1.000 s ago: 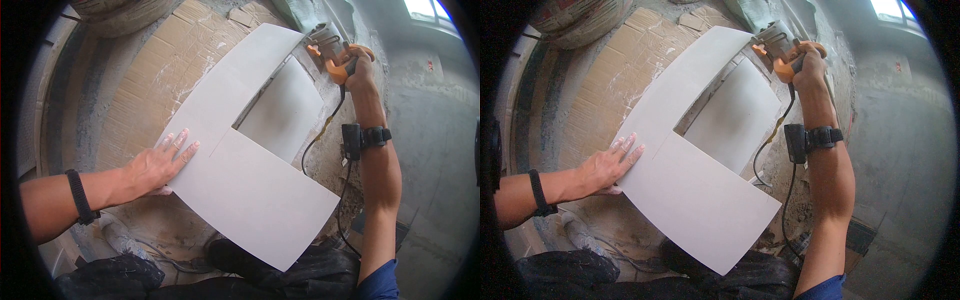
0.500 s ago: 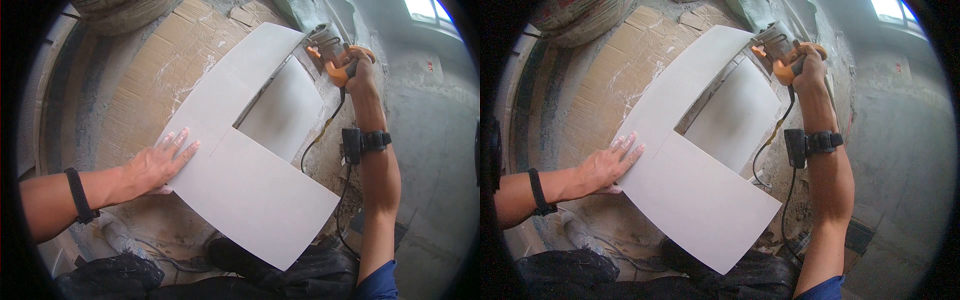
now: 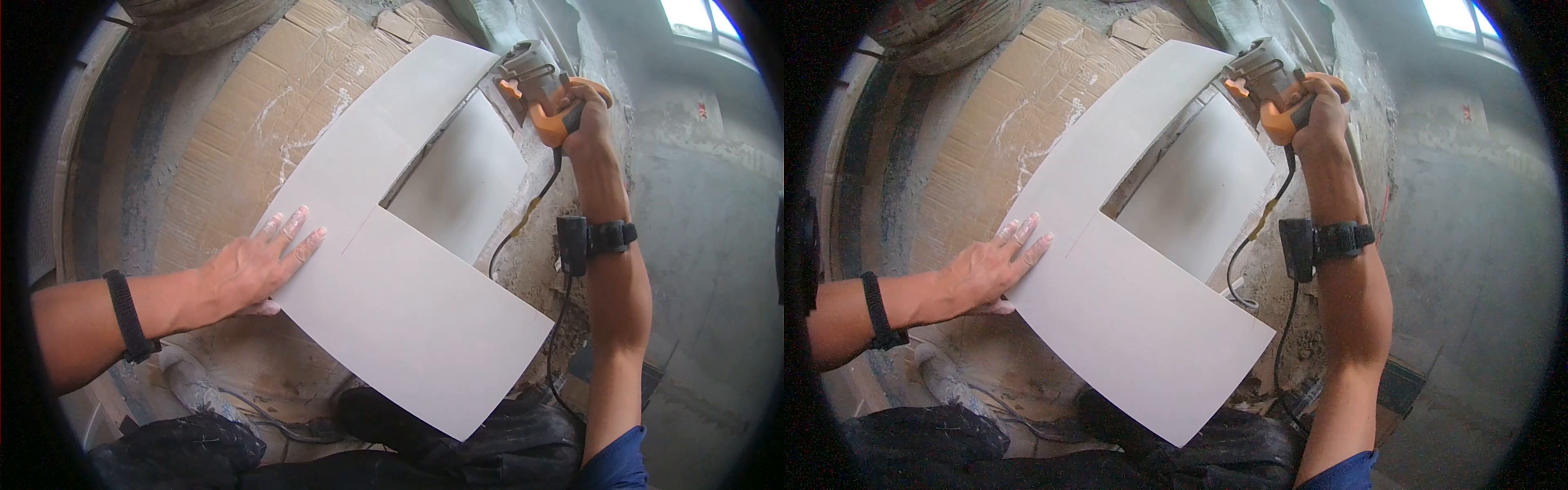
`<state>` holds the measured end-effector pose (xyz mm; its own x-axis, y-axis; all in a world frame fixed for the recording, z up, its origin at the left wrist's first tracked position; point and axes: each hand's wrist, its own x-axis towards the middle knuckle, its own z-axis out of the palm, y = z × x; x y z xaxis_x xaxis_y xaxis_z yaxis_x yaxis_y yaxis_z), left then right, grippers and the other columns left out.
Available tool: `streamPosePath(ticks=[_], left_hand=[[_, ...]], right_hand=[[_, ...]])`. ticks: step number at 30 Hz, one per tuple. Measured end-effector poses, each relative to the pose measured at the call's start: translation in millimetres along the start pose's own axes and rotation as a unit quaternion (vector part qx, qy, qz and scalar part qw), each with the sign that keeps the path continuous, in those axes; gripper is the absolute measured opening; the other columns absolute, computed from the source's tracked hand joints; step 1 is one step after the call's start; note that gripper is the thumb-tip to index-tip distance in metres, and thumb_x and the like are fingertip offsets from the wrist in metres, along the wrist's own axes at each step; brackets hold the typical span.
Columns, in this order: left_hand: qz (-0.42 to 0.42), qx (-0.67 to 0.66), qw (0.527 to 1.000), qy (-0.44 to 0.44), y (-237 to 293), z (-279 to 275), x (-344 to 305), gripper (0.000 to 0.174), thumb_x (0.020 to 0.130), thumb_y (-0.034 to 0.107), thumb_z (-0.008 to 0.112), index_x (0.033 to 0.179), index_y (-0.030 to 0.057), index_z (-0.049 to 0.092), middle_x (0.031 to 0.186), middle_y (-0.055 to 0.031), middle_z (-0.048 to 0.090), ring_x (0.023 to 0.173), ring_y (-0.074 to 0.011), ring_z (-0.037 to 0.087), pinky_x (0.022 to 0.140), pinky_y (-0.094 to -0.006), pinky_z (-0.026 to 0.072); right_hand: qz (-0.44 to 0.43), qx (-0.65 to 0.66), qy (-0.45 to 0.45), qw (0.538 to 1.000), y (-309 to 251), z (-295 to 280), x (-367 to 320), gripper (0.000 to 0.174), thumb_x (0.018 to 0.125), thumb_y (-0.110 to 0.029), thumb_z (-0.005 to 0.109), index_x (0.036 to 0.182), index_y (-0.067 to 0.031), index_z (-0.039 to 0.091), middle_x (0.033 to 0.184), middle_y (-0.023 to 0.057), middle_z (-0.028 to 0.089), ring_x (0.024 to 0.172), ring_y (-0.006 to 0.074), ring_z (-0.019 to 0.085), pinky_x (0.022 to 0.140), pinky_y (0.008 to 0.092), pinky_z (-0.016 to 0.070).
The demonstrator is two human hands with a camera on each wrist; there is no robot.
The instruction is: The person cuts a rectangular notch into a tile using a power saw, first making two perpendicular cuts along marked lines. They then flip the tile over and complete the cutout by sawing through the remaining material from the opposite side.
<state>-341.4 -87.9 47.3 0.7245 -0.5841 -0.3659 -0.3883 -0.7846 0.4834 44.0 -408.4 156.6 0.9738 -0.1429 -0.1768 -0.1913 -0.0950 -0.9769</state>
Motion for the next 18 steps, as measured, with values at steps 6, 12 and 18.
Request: streamPosePath(ticks=[6,12,18], left_hand=[[-0.001,-0.001,1.000,0.003,-1,1,-1,0.128,0.063,0.033,0.092,0.158,0.0006,0.013,0.156,-0.0414,0.017,0.135,-0.0575,0.040,0.106,-0.0480,0.0493],[0.002,-0.004,1.000,0.006,-2,0,-1,0.129,0.062,0.034,0.093,0.158,0.0010,0.014,0.156,-0.0413,0.018,0.135,-0.0576,0.041,0.106,-0.0478,0.0489],[0.000,-0.006,1.000,0.002,-1,-4,-2,0.128,0.062,0.034,0.093,0.158,0.0014,0.014,0.156,-0.0414,0.018,0.135,-0.0577,0.041,0.106,-0.0484,0.0490]], right_hand=[[0.006,-0.023,-0.001,1.000,-5,5,-11,0.043,0.099,-0.018,0.056,0.132,0.0048,0.040,0.118,0.0160,0.054,0.103,0.0250,0.062,0.093,0.0475,0.0555],[0.011,-0.005,0.042,0.999,-11,22,-36,0.013,0.087,-0.010,0.059,0.099,-0.0040,0.061,0.077,0.0035,0.057,0.070,0.0158,0.059,0.071,0.0333,0.0560],[0.020,-0.030,0.049,0.998,-12,22,-40,0.008,0.087,-0.010,0.058,0.094,-0.0058,0.059,0.078,0.0030,0.058,0.071,0.0171,0.060,0.075,0.0368,0.0574]])
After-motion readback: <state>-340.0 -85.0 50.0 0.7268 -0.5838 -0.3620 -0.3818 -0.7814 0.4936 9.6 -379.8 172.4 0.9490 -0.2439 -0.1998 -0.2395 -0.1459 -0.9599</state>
